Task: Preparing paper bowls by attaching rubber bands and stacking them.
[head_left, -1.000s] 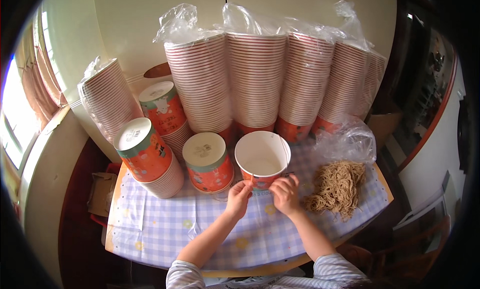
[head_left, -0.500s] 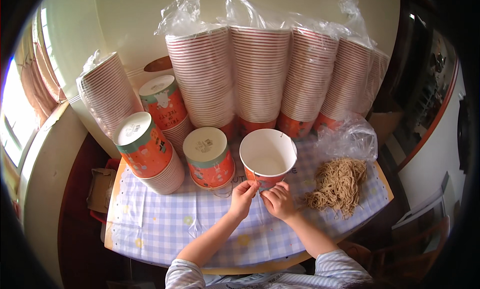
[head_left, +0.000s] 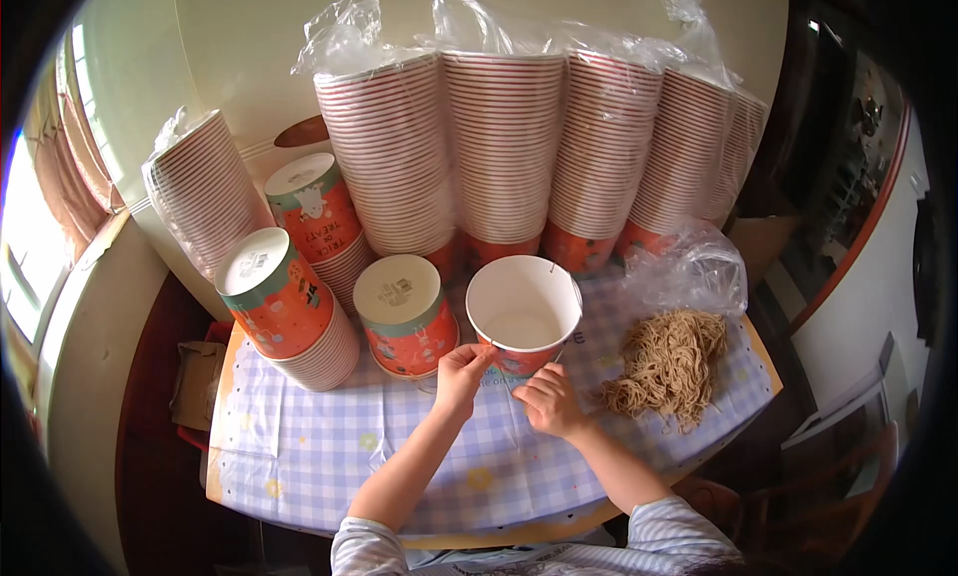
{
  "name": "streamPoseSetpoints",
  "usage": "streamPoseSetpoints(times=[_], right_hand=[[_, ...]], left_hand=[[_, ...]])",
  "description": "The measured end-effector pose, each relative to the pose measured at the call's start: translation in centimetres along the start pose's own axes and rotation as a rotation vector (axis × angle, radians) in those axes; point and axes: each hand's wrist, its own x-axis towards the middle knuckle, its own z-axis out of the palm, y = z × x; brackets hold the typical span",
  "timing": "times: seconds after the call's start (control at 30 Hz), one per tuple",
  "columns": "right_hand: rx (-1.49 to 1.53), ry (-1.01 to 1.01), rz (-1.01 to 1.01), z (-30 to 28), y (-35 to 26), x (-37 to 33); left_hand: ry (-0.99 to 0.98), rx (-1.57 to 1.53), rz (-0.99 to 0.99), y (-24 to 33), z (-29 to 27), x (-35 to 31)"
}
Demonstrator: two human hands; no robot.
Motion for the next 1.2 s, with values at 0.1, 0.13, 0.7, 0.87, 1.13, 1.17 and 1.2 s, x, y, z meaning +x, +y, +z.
streamPoseSetpoints(times=[0.1,0.13,0.7,0.87,1.13,1.17,1.2], right_hand=[[0.033,-0.016,-0.010,-0.3,0.1,0.1],[0.031,-0.016,-0.012,-0.2,0.2,0.1],[-0.104,-0.012,0.037,-0.3,-0.5,0.5],[-0.118,0.030,0.028,-0.1,0.0,-0.2],[-0.086,0.305,0.015,-1.0,0.9,-0.9],[-0.090,0.339,0.074,-1.2,1.0,-1.1],[-0.091,0.374,0.131,-1.4,1.2,-1.3]], left_hand=[[-0.042,0.068,0.013,0.5,-0.1,0.4],[-0.043,0.066,0.015,0.5,-0.3,0.6],[-0.003,0.573,0.559,0.3,-1.9,1.3],[-0.005,1.081,0.904,2.8,-0.4,0.4],[-0.120,1.282,1.114,4.1,-1.1,0.0],[-0.153,1.276,1.116,4.4,-1.0,-0.3],[-0.137,1.277,1.123,4.9,-1.0,-0.6]])
